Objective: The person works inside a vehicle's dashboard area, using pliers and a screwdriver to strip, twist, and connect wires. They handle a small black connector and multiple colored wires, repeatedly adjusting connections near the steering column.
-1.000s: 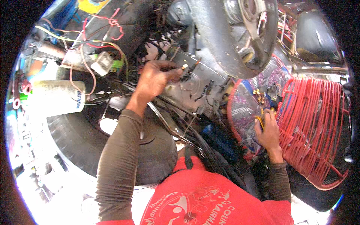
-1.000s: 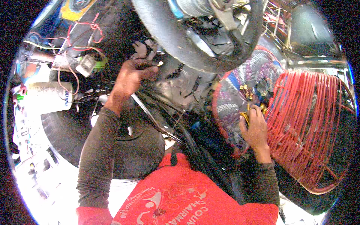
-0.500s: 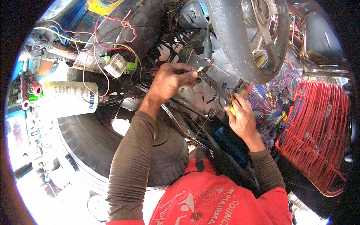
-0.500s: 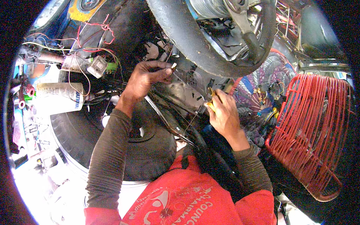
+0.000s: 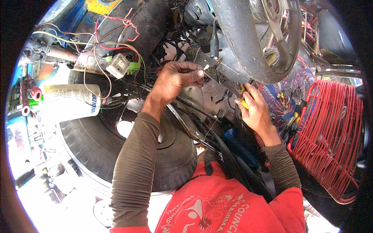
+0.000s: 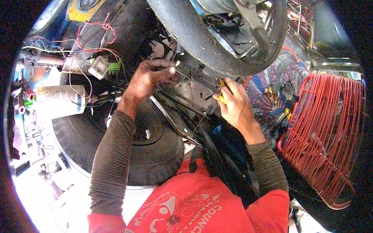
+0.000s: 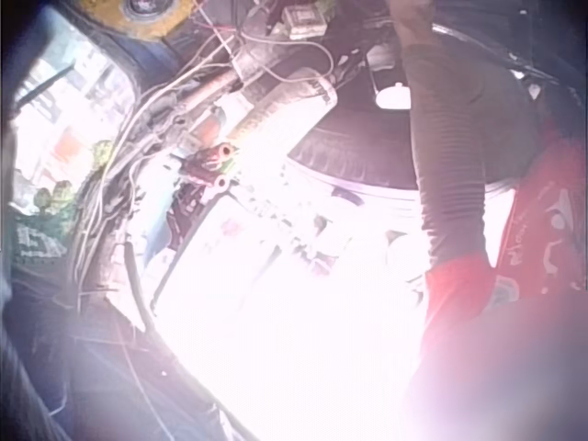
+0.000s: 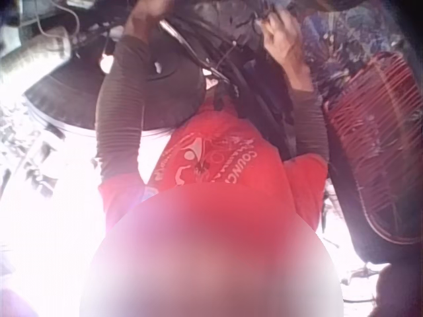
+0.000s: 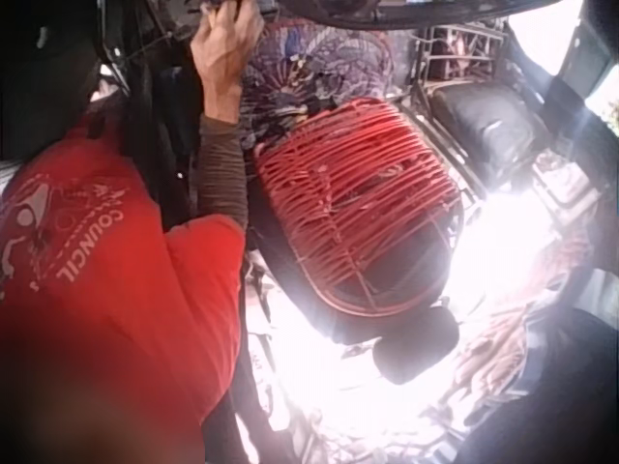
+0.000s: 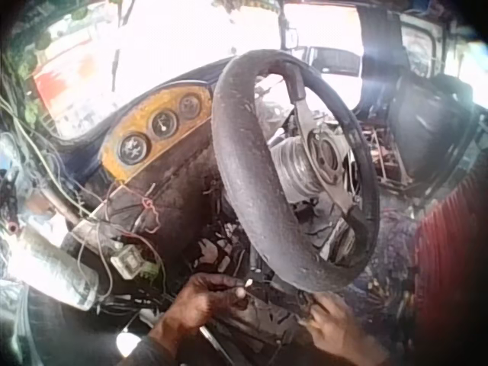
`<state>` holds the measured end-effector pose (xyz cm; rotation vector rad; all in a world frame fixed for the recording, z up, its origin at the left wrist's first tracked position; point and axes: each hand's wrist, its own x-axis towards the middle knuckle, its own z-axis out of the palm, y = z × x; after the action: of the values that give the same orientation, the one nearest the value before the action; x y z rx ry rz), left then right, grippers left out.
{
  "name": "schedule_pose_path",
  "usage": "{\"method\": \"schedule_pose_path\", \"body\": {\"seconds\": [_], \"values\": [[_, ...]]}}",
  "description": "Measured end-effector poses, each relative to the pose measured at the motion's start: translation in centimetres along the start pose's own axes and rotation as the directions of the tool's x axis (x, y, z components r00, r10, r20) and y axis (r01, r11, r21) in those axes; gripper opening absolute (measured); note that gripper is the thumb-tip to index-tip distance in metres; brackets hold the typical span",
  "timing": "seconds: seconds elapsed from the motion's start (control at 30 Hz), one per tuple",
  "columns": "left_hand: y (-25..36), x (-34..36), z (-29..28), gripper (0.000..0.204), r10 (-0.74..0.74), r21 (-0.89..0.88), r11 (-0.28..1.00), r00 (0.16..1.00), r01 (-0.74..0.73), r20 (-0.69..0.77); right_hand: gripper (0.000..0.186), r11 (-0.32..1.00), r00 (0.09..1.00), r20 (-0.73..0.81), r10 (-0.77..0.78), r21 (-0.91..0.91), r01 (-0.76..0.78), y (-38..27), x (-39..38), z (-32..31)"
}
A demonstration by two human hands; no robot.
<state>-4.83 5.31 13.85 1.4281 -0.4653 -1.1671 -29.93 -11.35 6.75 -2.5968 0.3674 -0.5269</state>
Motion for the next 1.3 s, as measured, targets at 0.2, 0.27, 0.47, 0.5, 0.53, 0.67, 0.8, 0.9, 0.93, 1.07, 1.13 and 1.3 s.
{"method": "schedule_pose_path", "body": {"seconds": [0.2, 0.27, 0.47, 0.5, 0.53, 0.67, 0.8, 0.9, 0.93, 1.07, 1.13, 1.3], "values": [[-0.1, 0.0, -0.2, 0.026, 0.003, -0.02, 1.0, 1.0, -0.003, 0.011, 0.03, 1.0, 0.997, 0.077, -0.01, 0.004, 0.009, 0.6, 0.6, -0.8], [0.0, 0.0, 0.0, 0.03, 0.017, -0.025, 1.0, 1.0, -0.017, -0.003, 0.03, 1.0, 0.996, 0.09, -0.018, 0.024, 0.016, 0.7, 0.7, -1.0], [0.5, -0.2, 1.2, 0.023, 0.106, 0.203, 0.976, 0.989, -0.082, -0.108, 0.028, 0.999, 0.998, 0.059, -0.002, 0.042, 0.0, 0.2, 0.7, -1.1], [0.6, -0.2, 1.4, 0.022, 0.104, 0.211, 0.974, 0.986, -0.076, -0.127, 0.028, 0.999, 0.999, 0.052, 0.004, 0.033, -0.006, 0.1, 0.6, -1.1], [0.6, -0.2, 1.5, 0.021, 0.116, 0.215, 0.973, 0.984, -0.085, -0.135, 0.028, 1.0, 0.999, 0.044, 0.01, 0.023, -0.011, 0.0, 0.6, -1.1], [0.8, -0.2, 1.8, 0.023, 0.148, 0.264, 0.959, 0.979, -0.107, -0.139, 0.029, 0.996, 0.994, 0.093, 0.063, 0.053, -0.068, -0.2, 0.5, -1.3], [1.0, -0.2, 2.0, 0.022, 0.163, 0.259, 0.958, 0.976, -0.121, -0.146, 0.03, 0.997, 0.997, 0.044, 0.056, 0.045, -0.058, -0.6, 0.6, -1.2], [1.2, -0.3, 2.2, 0.022, 0.153, 0.259, 0.96, 0.975, -0.107, -0.162, 0.028, 0.998, 1.0, -0.006, 0.03, 0.058, -0.03, -0.9, 0.7, -1.0], [1.3, -0.3, 2.2, 0.022, 0.145, 0.251, 0.963, 0.974, -0.099, -0.176, 0.027, 0.998, 1.0, -0.018, 0.019, 0.068, -0.018, -1.0, 0.8, -0.9], [1.3, -0.2, 2.3, 0.023, 0.143, 0.243, 0.965, 0.971, -0.095, -0.189, 0.025, 0.998, 1.0, 0.013, 0.007, 0.06, -0.008, -0.7, 0.8, -1.0], [1.3, -0.2, 2.4, 0.023, 0.144, 0.218, 0.971, 0.972, -0.102, -0.188, 0.023, 0.998, 0.999, 0.033, 0.002, 0.066, -0.004, -0.5, 0.9, -1.2], [1.0, -0.3, 2.6, 0.022, 0.172, 0.264, 0.958, 0.964, -0.115, -0.204, 0.029, 0.996, 0.995, 0.085, 0.06, 0.059, -0.065, -0.9, 0.8, -1.7]]}}
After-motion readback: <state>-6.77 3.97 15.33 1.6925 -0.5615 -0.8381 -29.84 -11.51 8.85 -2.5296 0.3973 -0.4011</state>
